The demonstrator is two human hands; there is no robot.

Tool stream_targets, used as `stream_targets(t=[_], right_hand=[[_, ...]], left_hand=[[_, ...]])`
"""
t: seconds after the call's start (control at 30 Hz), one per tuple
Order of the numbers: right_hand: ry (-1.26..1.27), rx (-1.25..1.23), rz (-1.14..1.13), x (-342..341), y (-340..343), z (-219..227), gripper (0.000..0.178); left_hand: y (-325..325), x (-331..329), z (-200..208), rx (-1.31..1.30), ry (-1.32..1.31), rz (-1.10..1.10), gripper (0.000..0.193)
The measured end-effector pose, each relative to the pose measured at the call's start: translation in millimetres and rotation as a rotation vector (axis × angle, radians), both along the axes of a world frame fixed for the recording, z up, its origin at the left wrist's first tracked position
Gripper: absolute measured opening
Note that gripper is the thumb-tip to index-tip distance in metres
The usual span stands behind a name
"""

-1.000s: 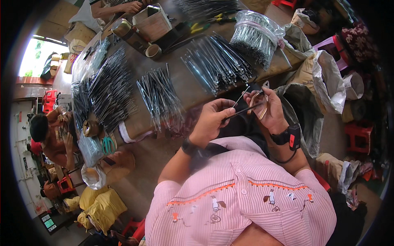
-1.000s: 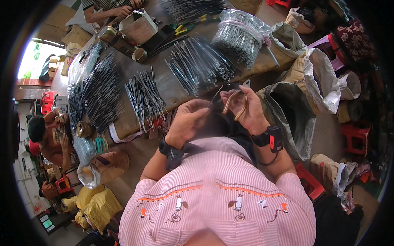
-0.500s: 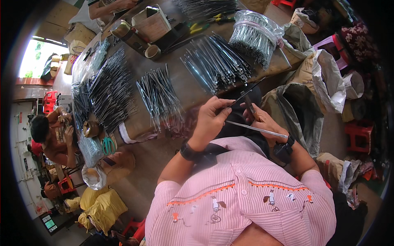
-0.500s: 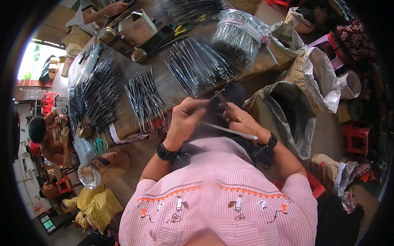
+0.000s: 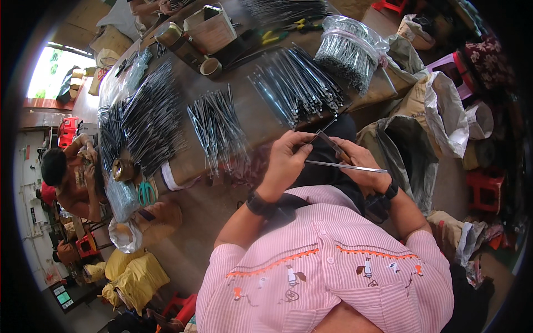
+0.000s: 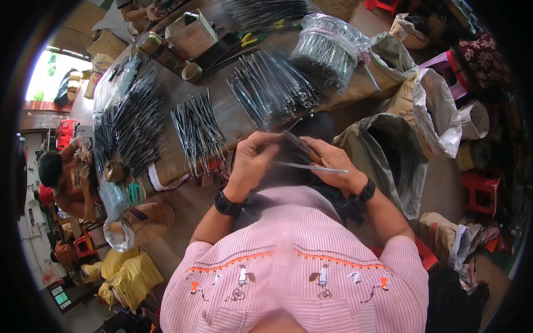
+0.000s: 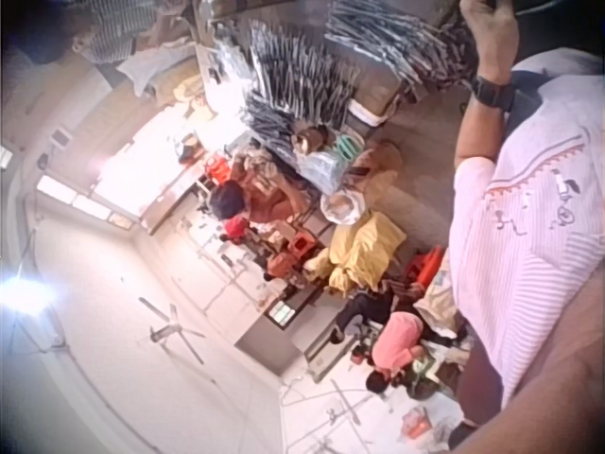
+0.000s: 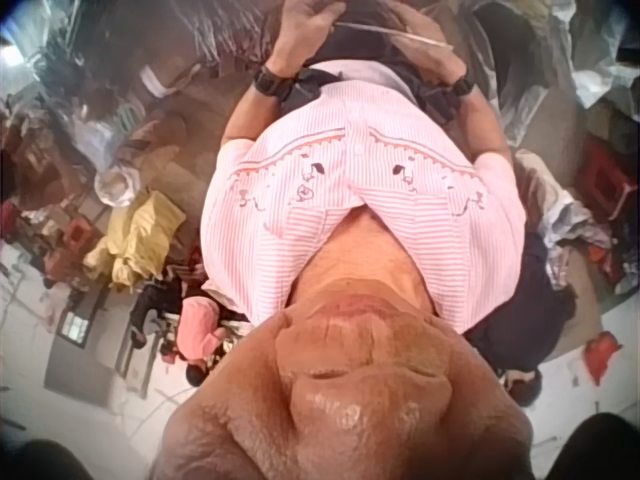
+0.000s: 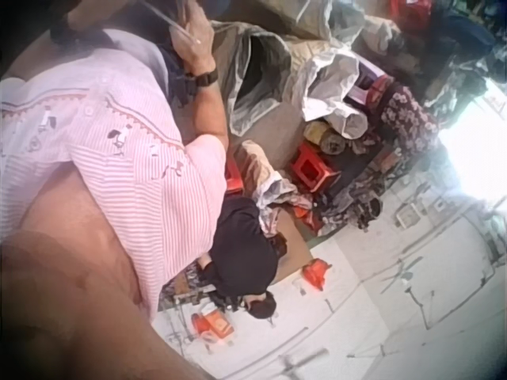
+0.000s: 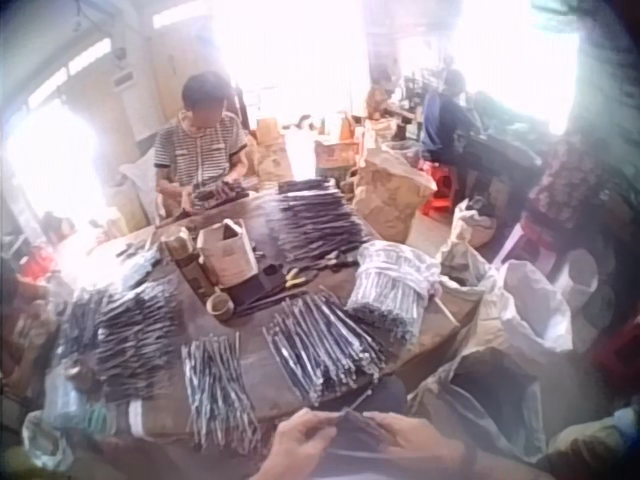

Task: The person uses pliers to cut metal rods one by one, placing the cut pieces into a bundle. The person then gathers the cut rods and aligns them into a neat stack.

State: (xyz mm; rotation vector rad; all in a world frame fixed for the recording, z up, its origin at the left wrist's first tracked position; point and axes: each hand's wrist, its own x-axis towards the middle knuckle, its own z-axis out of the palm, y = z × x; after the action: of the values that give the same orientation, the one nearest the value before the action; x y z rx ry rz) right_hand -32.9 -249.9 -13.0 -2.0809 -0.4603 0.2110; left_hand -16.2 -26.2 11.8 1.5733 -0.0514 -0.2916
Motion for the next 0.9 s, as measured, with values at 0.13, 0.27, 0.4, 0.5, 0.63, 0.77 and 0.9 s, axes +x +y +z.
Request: stream_targets(t=[0.13,0.27,0.4,0.5,0.63,0.77,0.9], right_hand=[[0.107,0.004,-0.035,-2,3,6,0.047],[0.145,-0.067,-0.087,-1,4,14,0.031],[0.091,-0.07,-0.089,-4,3,12,0.025],[0.03,-0.047,-0.091,-4,2,6,0.025],[0.048,-0.1,-0.148,-1,4,3,0.029],[0.112,-0.094,-0.119,9,18,5,0.035],[0.098,-0.035,-0.062,12,36,2,0.046]], left_hand=[[1,2,-2,0.004,-0.006,-0.023,0.024],[2,2,-6,0.075,-0.066,-0.034,0.026],[0,2,-5,0.071,-0.1,-0.029,0.026],[0,0,3,0.045,0.042,-0.041,0.027],[2,0,13,0.247,-0.337,-0.012,0.03],[17,-3,13,0.411,-0.435,0.009,0.027],[29,3,-7,0.286,-0.253,0.203,0.023]])
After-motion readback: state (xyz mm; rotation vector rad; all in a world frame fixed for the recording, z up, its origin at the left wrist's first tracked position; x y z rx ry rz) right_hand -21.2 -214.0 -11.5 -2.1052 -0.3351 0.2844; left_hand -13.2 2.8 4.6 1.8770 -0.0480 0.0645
